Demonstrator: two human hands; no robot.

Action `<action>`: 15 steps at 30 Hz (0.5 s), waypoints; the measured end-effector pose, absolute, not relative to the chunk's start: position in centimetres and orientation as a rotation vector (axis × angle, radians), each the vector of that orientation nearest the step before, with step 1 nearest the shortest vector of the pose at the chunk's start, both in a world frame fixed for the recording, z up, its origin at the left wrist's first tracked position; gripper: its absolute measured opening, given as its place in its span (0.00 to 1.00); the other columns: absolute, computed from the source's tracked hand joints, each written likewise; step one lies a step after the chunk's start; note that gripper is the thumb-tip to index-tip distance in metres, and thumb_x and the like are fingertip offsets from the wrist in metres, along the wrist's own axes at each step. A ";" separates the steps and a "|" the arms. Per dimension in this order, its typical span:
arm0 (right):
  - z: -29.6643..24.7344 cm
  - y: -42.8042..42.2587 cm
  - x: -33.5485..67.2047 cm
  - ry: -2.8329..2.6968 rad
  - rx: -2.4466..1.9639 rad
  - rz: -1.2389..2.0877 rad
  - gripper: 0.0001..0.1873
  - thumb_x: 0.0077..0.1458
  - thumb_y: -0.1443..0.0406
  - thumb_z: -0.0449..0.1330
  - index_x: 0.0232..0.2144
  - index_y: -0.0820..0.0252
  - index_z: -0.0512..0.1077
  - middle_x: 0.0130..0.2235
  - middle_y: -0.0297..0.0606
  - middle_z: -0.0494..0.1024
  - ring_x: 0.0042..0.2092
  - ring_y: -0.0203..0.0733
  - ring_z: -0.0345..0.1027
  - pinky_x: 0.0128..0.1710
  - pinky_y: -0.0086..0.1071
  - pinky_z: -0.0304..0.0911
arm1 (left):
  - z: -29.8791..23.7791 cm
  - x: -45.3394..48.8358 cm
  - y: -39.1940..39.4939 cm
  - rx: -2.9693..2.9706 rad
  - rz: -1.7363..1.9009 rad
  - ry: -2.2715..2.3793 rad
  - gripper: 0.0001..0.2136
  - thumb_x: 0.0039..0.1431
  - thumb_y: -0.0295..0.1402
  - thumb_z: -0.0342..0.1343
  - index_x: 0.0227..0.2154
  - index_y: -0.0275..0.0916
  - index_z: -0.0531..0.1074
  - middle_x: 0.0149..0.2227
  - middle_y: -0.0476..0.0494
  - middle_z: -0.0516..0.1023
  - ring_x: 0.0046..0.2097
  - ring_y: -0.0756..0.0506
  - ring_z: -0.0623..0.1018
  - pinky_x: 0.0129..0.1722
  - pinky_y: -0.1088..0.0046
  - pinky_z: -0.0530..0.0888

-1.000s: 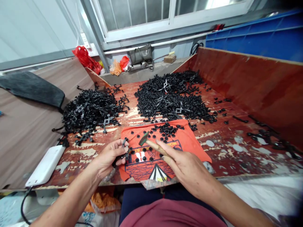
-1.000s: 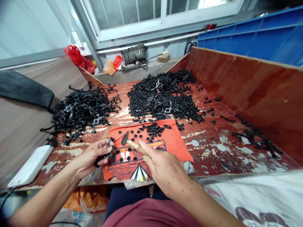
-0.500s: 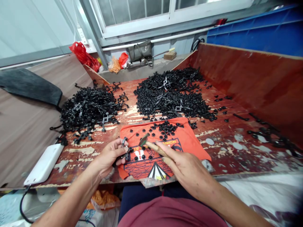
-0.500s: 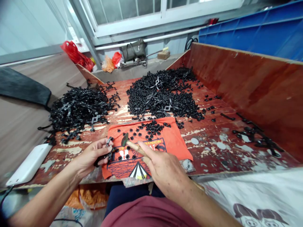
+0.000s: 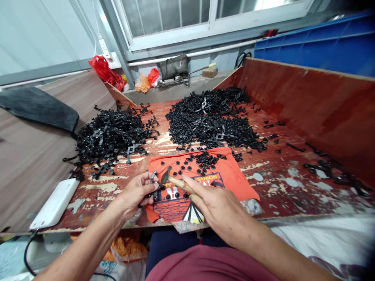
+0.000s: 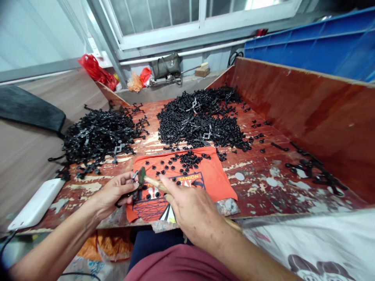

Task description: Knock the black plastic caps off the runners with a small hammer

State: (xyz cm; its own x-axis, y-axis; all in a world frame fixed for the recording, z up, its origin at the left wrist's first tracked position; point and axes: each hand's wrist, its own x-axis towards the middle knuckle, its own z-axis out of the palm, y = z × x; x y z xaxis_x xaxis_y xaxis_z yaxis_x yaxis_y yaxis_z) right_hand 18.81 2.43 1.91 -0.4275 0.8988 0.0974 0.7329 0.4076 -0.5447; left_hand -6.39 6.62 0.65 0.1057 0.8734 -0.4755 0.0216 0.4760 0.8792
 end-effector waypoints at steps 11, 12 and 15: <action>0.8 3.2 19.1 -2.271 -1.366 0.644 0.30 0.67 0.67 0.50 0.67 0.40 0.54 0.49 0.34 0.82 0.40 0.43 0.79 0.40 0.34 0.72 | 1.0 -6.9 6.4 0.820 0.818 1.280 0.19 0.41 0.34 0.71 0.33 0.36 0.69 0.19 0.57 0.69 0.14 0.57 0.67 0.12 0.87 0.48; 0.8 3.2 19.2 -2.275 -1.375 0.638 0.30 0.67 0.67 0.50 0.67 0.40 0.55 0.48 0.34 0.82 0.40 0.43 0.80 0.40 0.35 0.73 | 1.0 -6.9 6.4 0.821 0.814 1.276 0.18 0.41 0.34 0.71 0.33 0.36 0.69 0.19 0.57 0.69 0.14 0.57 0.67 0.12 0.87 0.48; 0.9 3.2 19.1 -2.293 -1.398 0.655 0.30 0.66 0.67 0.51 0.67 0.40 0.56 0.47 0.33 0.83 0.40 0.44 0.80 0.39 0.35 0.73 | 0.9 -6.6 6.4 0.847 0.791 1.279 0.18 0.41 0.34 0.71 0.33 0.36 0.69 0.18 0.56 0.70 0.14 0.56 0.67 0.12 0.87 0.50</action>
